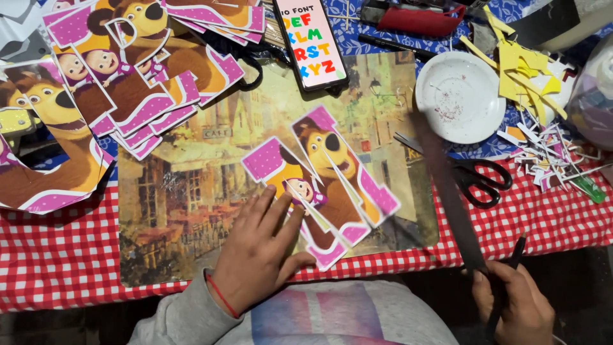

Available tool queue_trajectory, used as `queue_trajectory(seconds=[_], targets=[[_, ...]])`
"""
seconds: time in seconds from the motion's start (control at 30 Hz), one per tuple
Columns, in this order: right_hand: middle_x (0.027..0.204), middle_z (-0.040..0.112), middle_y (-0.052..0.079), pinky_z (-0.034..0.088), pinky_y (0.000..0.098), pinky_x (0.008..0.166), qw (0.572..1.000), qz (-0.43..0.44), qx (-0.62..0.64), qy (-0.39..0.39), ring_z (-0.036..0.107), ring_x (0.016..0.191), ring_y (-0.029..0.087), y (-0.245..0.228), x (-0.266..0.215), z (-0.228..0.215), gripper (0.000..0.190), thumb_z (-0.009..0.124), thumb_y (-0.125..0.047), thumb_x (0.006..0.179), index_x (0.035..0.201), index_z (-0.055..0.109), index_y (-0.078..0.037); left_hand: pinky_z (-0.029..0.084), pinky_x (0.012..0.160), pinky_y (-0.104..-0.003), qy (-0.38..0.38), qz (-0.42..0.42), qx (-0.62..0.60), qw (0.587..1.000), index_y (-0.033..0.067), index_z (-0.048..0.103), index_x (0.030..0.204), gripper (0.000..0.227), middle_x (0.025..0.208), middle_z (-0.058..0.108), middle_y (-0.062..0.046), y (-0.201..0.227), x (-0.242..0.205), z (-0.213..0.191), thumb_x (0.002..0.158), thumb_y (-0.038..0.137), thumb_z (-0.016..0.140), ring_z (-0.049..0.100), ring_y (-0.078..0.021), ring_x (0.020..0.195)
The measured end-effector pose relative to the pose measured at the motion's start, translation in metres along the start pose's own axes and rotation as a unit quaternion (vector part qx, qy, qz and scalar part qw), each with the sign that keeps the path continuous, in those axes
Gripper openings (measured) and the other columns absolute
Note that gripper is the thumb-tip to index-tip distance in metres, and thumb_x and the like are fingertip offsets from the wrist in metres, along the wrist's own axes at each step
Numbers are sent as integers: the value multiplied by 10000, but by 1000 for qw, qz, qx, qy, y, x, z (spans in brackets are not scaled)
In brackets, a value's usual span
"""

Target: Cutting and marking paper cutouts for decorations using scissors and a ruler.

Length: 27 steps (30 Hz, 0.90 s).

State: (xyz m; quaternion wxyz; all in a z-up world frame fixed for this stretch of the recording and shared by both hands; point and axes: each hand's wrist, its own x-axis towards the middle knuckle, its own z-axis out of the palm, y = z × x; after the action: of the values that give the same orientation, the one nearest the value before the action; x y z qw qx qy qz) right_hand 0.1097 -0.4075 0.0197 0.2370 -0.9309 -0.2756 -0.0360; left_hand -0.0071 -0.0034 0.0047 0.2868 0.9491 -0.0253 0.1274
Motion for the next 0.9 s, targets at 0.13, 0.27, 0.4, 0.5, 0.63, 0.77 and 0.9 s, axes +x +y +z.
queue_trajectory(seconds=[0.13,0.27,0.4,0.5,0.63,0.77,0.9], targets=[[909,701,125,574,278,641,996,75,41,9,736,792,171,4,-11,10,290,737,-37,904,1160,614,24,372,1035,-600,11,28,91,995,-8,567,1365,782,1339,562,-239,14,-3,7,852,576,653,509,-436,1234],[1009,730,130,577,280,723,992,63,112,-12,714,792,155,-5,-2,14,264,693,-15,916,1174,640,15,399,923,-552,-23,51,90,994,-26,562,1396,841,1208,604,-214,20,-1,6,855,616,625,532,-342,1042],[1120,739,142,585,319,867,990,-32,100,-95,751,1040,224,-26,18,9,345,751,-33,804,1144,692,-30,441,823,-466,-40,76,7,996,-36,627,1310,610,967,576,-104,18,0,7,948,451,686,553,-272,927],[1144,729,137,596,321,853,985,-25,101,-135,757,1036,235,-27,21,7,390,799,-58,751,1133,722,-54,467,809,-430,12,92,-17,996,-15,669,1236,404,966,579,-83,17,7,1,981,294,715,570,-257,919],[1147,702,134,595,333,877,976,-108,110,-154,746,1051,264,-25,31,8,389,817,-101,739,1119,736,-72,512,941,-466,87,90,-24,992,-38,660,1194,380,1127,617,-145,18,19,1,851,124,692,598,-321,1095],[1101,697,130,602,334,838,966,-133,84,-207,751,997,260,1,29,2,393,842,-122,702,1085,760,-82,500,990,-484,65,72,-42,994,-45,653,1190,342,1170,609,-165,15,20,14,896,117,716,585,-349,1166],[1059,731,131,636,324,777,968,-56,71,-235,781,943,234,11,17,2,372,892,-142,634,992,797,-98,503,995,-492,39,73,-48,995,-40,643,1182,320,1181,609,-160,15,23,13,889,79,693,581,-354,1182]])
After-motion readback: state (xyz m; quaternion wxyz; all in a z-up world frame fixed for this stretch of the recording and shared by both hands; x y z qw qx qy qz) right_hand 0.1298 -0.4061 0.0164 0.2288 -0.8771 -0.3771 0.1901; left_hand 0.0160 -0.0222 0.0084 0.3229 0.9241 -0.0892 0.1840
